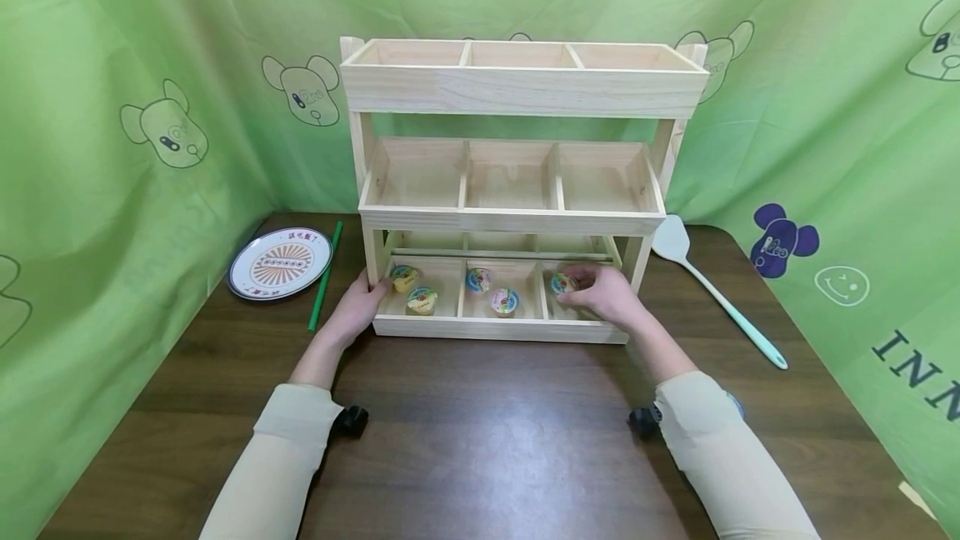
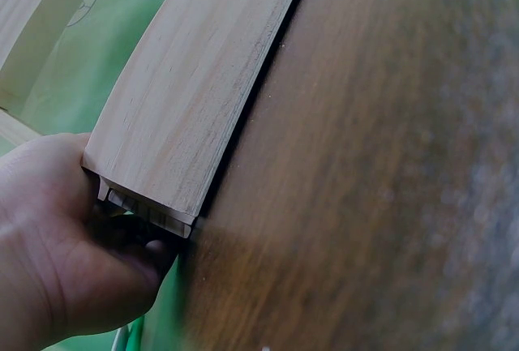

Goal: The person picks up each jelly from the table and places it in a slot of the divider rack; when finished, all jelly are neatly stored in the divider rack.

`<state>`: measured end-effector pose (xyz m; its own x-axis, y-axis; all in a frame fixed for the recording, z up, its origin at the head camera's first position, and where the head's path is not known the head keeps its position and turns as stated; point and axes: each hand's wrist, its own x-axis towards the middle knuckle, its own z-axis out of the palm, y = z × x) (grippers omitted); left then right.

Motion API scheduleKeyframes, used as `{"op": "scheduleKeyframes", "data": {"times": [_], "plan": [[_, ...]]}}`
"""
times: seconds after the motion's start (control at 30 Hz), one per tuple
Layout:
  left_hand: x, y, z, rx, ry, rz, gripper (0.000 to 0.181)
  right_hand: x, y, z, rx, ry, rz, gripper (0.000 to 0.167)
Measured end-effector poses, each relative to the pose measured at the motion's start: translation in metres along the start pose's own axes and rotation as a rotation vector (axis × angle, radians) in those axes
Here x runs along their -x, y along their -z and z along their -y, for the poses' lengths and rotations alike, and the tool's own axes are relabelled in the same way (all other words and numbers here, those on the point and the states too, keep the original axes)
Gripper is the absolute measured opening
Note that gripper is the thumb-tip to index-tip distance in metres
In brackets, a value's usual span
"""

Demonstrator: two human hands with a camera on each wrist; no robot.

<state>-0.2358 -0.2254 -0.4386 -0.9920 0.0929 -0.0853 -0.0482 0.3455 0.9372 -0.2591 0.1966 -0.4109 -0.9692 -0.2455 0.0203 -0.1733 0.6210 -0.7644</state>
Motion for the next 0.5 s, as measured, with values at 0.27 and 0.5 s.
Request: {"op": "scheduleKeyframes", "data": {"times": [0.27,0.5], "plan": [[0.0006,0.0003,0.0003,0.014,0.006,0.002,0.066,-0.0051,-0.0035,0.0002,0.031,-0.011,0.012,0.053],[-0.0011,-0.0003,0.002,-0.009,-0.004,-0.005,0.066,-0.009,-0.0057,0.0007,0.036,-0.014,0.018,0.053]]}}
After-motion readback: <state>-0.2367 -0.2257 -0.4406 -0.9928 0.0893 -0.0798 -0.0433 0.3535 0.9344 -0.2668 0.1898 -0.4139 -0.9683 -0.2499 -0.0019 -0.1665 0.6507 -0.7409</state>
